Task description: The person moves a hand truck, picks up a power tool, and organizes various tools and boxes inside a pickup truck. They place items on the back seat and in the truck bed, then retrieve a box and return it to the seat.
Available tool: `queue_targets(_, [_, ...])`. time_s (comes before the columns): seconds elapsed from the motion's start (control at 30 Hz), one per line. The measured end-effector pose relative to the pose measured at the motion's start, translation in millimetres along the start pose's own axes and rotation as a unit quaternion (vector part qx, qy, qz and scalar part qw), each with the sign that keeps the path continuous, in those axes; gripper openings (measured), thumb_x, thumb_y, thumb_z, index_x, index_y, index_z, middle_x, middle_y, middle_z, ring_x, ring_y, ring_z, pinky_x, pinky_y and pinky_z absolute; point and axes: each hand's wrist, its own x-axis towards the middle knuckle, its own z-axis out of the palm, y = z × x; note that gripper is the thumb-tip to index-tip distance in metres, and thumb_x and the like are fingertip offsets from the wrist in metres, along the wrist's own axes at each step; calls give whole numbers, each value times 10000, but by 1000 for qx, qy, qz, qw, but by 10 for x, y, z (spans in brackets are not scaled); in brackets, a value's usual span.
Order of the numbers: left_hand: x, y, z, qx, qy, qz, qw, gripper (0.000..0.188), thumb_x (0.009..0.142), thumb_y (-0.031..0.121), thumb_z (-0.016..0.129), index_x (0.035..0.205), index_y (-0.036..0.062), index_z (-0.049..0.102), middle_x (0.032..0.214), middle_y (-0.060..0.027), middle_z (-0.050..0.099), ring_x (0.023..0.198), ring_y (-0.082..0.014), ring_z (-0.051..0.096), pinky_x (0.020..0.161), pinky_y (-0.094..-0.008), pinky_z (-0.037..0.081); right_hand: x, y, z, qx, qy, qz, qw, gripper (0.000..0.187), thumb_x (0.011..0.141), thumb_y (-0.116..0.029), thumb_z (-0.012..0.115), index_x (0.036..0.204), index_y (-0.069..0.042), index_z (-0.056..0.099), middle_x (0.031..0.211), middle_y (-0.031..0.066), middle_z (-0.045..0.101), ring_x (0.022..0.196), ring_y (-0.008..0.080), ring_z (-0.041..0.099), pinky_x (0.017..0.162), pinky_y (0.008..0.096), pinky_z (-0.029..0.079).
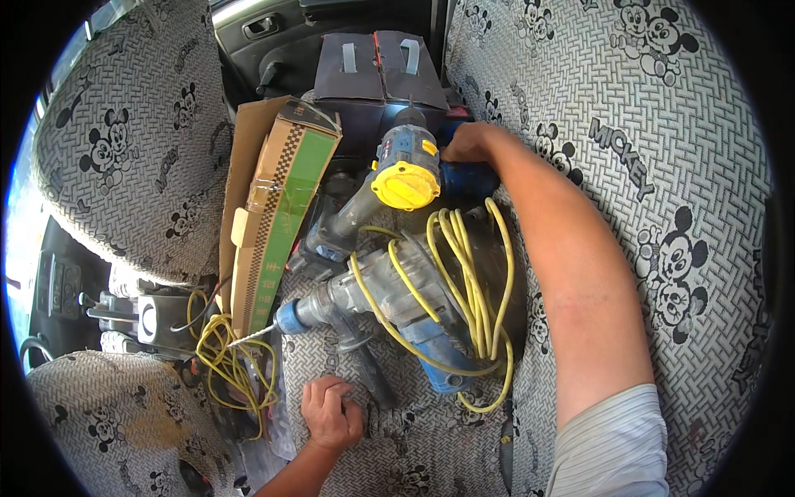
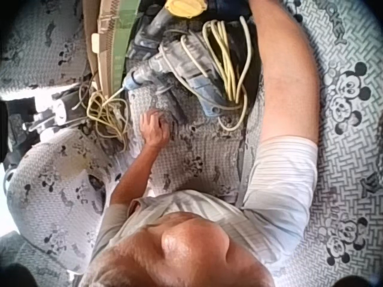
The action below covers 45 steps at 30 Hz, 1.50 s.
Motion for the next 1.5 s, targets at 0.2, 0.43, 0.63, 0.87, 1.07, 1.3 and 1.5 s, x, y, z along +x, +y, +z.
queue_targets(0.2, [-16,-33,12,21,7,8,1000,279,714,-47,610,978,31,656,1007,-156,649,858,-359,602,763,-460,473,-53,-33,-39,57,-56,-27,996,674,878,-503,652,1446,-140,675,1559,120,598,1447,335,554,1196,501,406])
queue_targets(0.43, [1,-27,7,15,2,12,1000,274,711,-32,611,974,35,650,1000,-155,647,859,-363,599,776,-463,470,-67,9,72,20,-44,-27,998,771,923,-608,577,1538,-142,586,1632,126,512,1509,337,480,1239,470,365])
queue_targets(0.63, [-12,-14,3,-6,15,4,1000,283,692,-36,611,963,35,648,996,-166,642,854,-368,595,767,-471,463,-211,-46,57,-16,-27,-32,999,715,971,-586,523,1471,-89,639,1584,154,557,1454,358,535,1211,481,414])
queue_targets(0.87, [12,-4,-55,-20,38,6,999,281,684,-18,631,955,47,668,989,-139,662,868,-353,625,757,-456,494,-514,71,155,97,156,-40,982,619,975,-530,544,1188,11,757,1228,308,718,1185,469,681,1019,521,528])
queue_targets(1.07, [-33,-54,-87,-33,49,2,998,273,704,26,670,974,61,688,1008,-96,678,880,-317,642,785,-434,527,-1246,1,75,362,302,-27,881,396,1003,-333,623,1085,44,717,904,188,718,826,244,672,763,392,513])
queue_targets(1.3, [-56,-60,-145,-54,59,0,997,263,718,34,677,979,62,679,1025,-92,677,895,-325,640,800,-437,528,-3478,-1134,1003,480,462,-22,746,219,1103,-189,591,1093,18,660,955,67,672,865,135,602,793,314,509])
queue_targets(1.5, [-106,-76,-114,-61,70,0,996,224,756,53,677,979,58,658,1042,-115,659,921,-346,626,809,-451,526,-5001,-1666,2703,463,191,-6,865,237,981,-118,663,1148,49,683,931,174,659,810,279,658,736,406,528])
